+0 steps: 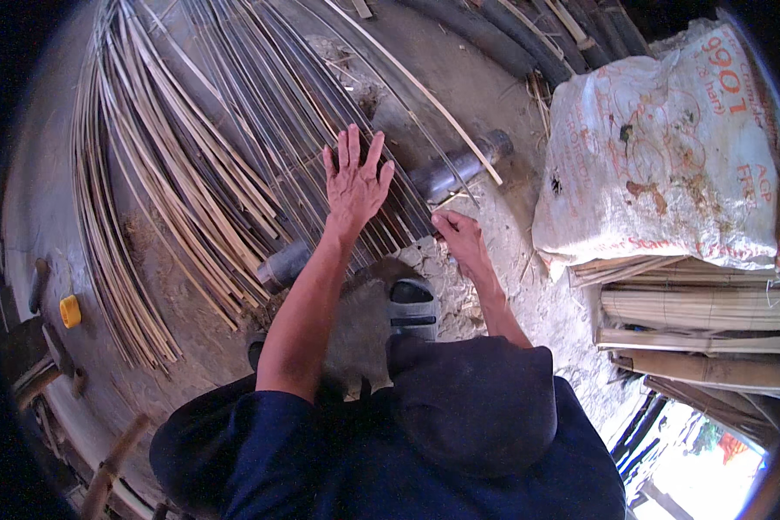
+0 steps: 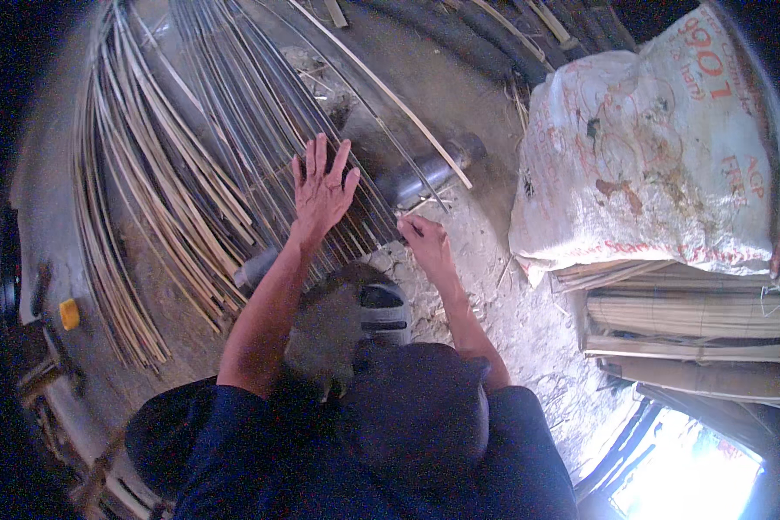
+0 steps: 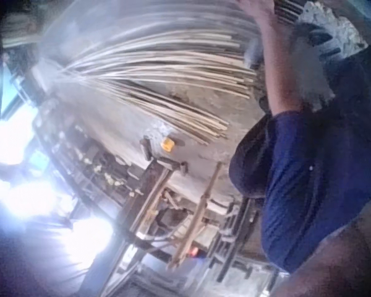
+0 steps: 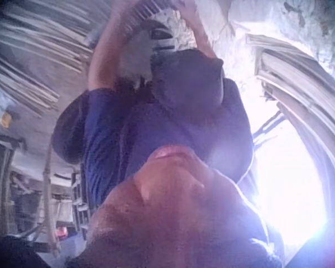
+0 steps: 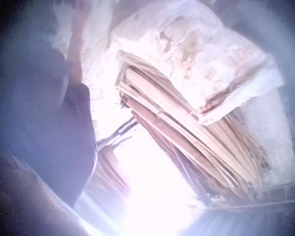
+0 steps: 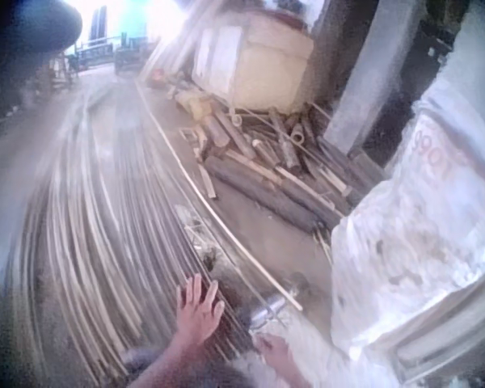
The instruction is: The person sits on the floor and repeatedly picks up thin bamboo strips, scraping them against a fixed metal tool to smooth or shape them. The person then places the processed strips into a growing pile on the floor.
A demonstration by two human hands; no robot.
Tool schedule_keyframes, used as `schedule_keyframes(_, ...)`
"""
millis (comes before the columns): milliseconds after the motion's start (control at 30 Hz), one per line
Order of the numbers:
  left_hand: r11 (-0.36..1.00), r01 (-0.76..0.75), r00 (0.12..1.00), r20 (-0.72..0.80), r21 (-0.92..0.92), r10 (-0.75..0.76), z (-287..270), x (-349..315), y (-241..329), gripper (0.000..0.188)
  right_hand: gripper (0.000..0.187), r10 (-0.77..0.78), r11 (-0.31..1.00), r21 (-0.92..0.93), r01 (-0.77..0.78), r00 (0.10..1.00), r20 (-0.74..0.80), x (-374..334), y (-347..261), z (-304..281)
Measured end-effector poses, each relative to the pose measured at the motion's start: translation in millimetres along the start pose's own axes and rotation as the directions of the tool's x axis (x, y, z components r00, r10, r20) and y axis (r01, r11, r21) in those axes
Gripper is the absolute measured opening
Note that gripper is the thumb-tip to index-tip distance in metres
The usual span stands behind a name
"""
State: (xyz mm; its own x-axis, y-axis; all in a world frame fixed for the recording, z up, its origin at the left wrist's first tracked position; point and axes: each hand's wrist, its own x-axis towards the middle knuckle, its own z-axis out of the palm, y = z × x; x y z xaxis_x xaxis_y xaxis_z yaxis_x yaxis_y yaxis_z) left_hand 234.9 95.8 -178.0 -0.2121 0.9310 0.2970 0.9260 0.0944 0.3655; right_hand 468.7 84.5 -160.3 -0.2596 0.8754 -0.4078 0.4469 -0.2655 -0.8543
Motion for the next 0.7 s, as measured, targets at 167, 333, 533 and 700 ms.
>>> schedule_keyframes(167,1.0,-0.007,1.0,0.027,0.003,0.007,2.1,-0.9,-0.3,0.058,0.032,0.051,0.995,0.08,-0.057,0.996,0.077,1.9,2.1,-9.2)
schedule_keyframes(333,1.0,-0.017,0.999,0.037,0.016,0.016,4.9,-2.4,-0.3,0.056,0.03,-0.285,0.919,-0.338,0.204,0.935,-0.211,5.1,-14.5,-12.8)
schedule_keyframes(533,0.999,-0.043,0.993,0.114,0.025,0.04,-0.5,6.8,3.7,0.056,0.025,-0.507,0.591,-0.773,0.23,0.851,-0.136,45.8,-21.2,-20.7)
schedule_keyframes(700,1.0,0.002,0.996,0.089,-0.031,0.001,-5.4,3.0,1.8,0.056,0.031,-0.376,0.864,-0.415,0.286,0.914,-0.153,24.5,-73.4,3.4)
